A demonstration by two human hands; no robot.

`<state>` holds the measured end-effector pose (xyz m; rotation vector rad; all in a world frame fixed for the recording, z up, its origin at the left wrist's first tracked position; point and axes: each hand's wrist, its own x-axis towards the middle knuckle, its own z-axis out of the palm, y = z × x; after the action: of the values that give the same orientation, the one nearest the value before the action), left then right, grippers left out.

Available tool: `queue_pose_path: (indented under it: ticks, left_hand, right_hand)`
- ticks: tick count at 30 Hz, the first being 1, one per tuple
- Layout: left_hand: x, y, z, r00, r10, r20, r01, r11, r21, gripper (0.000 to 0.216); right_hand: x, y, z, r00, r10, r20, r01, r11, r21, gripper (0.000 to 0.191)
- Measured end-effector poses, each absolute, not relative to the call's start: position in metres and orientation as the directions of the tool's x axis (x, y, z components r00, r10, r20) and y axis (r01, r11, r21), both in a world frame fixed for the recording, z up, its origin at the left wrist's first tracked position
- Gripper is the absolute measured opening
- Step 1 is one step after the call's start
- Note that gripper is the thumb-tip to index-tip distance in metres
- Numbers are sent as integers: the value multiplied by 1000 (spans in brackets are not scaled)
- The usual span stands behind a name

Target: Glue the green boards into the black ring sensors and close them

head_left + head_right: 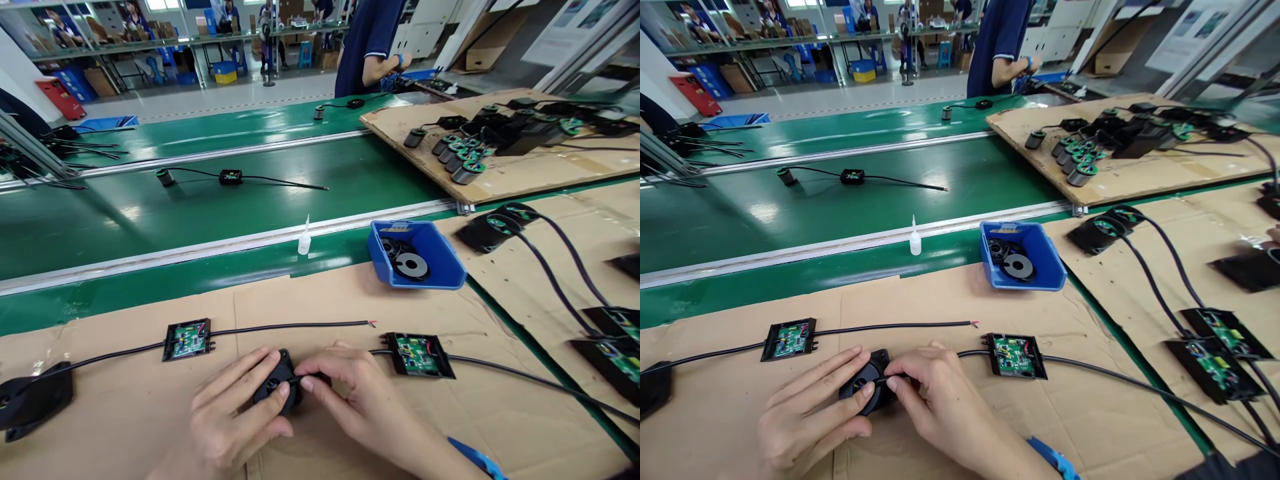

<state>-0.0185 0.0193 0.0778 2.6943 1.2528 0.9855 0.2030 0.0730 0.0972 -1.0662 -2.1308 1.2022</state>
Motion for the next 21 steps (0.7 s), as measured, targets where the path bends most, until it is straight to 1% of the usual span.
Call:
queue_pose_path:
  ticks: [2,6,10,12,14,17,19,21]
  left_hand:
    - [-19,19,77,486,680,549,691,-684,235,23]
    - [-18,18,78,526,679,512,718,-677,160,27]
    - [-16,20,80,561,663,495,712,-692,119,42]
    - [-14,21,80,567,667,483,713,-692,118,45]
    - [-13,21,79,562,677,475,719,-684,123,41]
    - [-11,20,77,526,702,480,744,-653,139,27]
    - [-10,20,76,506,706,496,756,-639,139,22]
    - [-9,20,75,490,717,496,758,-632,165,25]
  right_hand:
    - [203,73,96,-587,808,40,394,328,-858,17]
    - [203,71,94,-579,812,71,387,350,-853,17]
    - [204,71,94,-572,817,78,386,351,-853,17]
    - [204,72,94,-574,815,80,379,351,-856,18]
    - [204,73,94,-576,814,81,374,350,-859,18]
    - [203,73,96,-580,808,109,365,377,-852,18]
    - [205,67,97,-521,832,191,397,434,-809,17]
    - [209,58,98,-433,859,273,465,473,-749,16]
